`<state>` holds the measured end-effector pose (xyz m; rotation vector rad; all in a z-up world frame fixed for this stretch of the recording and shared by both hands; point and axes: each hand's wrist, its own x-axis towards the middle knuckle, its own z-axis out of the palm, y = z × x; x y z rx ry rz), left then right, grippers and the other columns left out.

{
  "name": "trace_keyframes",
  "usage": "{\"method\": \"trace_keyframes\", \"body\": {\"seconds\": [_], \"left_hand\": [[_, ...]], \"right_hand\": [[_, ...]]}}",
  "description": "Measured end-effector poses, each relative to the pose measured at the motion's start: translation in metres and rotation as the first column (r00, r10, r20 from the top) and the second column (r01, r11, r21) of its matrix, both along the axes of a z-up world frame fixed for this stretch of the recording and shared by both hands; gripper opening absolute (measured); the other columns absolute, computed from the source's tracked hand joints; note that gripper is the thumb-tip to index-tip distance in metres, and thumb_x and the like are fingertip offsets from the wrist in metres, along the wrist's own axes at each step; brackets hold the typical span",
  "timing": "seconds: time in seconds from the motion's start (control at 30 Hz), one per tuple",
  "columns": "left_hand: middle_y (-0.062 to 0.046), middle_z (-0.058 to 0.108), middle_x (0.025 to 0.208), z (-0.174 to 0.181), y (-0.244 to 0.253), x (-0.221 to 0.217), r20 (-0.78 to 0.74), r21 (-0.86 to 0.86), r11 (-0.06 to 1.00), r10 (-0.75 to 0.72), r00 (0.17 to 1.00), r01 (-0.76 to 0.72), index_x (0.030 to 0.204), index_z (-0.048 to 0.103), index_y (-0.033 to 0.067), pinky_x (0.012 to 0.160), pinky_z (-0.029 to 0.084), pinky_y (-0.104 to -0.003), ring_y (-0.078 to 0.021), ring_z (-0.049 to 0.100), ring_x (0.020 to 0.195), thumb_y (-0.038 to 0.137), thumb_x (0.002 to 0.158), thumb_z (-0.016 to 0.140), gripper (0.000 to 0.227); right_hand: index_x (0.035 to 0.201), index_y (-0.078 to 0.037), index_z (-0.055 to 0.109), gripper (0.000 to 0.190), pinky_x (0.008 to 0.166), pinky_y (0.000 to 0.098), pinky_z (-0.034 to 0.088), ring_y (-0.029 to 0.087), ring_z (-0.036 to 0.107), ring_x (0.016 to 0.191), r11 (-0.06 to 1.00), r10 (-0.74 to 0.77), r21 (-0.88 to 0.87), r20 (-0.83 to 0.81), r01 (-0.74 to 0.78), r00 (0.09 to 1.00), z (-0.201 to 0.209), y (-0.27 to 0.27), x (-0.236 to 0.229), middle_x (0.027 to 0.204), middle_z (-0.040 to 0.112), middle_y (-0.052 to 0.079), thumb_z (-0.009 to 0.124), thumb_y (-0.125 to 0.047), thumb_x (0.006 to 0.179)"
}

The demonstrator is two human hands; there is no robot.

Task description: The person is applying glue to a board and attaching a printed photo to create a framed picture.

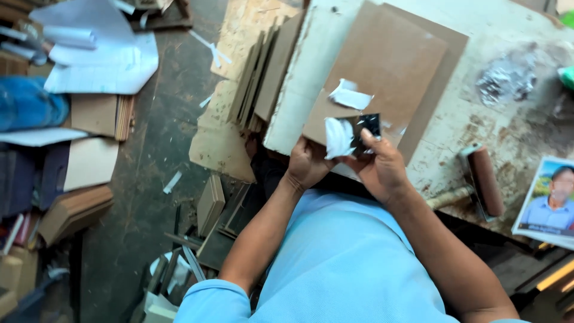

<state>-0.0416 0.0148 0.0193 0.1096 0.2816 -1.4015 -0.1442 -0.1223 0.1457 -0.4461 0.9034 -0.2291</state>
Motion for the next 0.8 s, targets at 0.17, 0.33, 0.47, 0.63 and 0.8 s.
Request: {"method": "trace_keyframes", "body": {"seconds": [0.17,0.33,0.47,0.63,0.8], "left_hand": [[-0.013,0.048,0.157,0.005,0.005,0.026,0.111,0.045,0.991,0.122,0.986,-0.127,0.162,0.030,0.0136,0.119,0.039,-0.057,-0.0352,0.050,0.141,0.064,0.109,0.027,0.073],[-0.016,0.047,0.156,0.000,-0.006,0.037,0.138,-0.057,0.994,0.095,0.986,-0.088,0.162,0.028,0.0131,0.116,0.042,-0.062,-0.0368,0.049,0.142,0.065,0.107,0.031,0.076],[-0.014,0.048,0.157,0.001,-0.011,0.039,0.156,-0.070,0.997,0.055,0.986,-0.044,0.160,0.032,0.0161,0.115,0.044,-0.060,-0.0342,0.051,0.142,0.069,0.100,0.037,0.080],[-0.018,0.051,0.145,-0.089,-0.011,0.013,0.210,-0.142,0.988,0.089,0.974,-0.060,0.152,0.039,0.0069,0.116,0.042,-0.056,-0.0330,0.054,0.134,0.063,0.113,0.039,0.069],[-0.009,0.056,0.146,-0.020,-0.012,0.032,0.163,-0.096,0.995,0.020,0.986,-0.004,0.154,0.039,0.0192,0.114,0.050,-0.059,-0.0280,0.058,0.134,0.065,0.098,0.046,0.073]], "right_hand": [[0.121,-0.001,0.065,0.021,0.081,0.0427,0.059,0.025,0.071,0.091,0.532,0.146,-0.782,-0.294,-0.326,0.944,0.005,-0.058,0.038,0.105,0.071,0.010,0.059,-0.014,0.106],[0.119,-0.001,0.071,0.020,0.073,0.0483,0.050,0.041,0.069,0.082,-0.411,-0.092,-0.675,-0.638,-0.613,0.764,-0.029,-0.124,0.077,0.092,0.069,0.024,0.059,-0.017,0.115],[0.125,-0.009,0.072,0.023,0.070,0.0497,0.051,0.039,0.069,0.080,-0.541,-0.074,-0.668,-0.568,-0.511,0.820,-0.034,-0.062,0.094,0.099,0.074,0.019,0.061,-0.006,0.105],[0.119,-0.009,0.071,0.039,0.085,0.0459,0.052,0.035,0.069,0.088,-0.642,0.254,-0.707,-0.560,-0.295,0.789,0.018,0.004,0.092,0.094,0.072,0.013,0.065,0.001,0.082],[0.127,-0.008,0.074,0.041,0.087,0.0462,0.051,0.034,0.066,0.086,-0.673,0.007,-0.599,-0.592,-0.434,0.806,0.000,-0.036,0.092,0.090,0.069,0.014,0.065,0.009,0.091]]}}
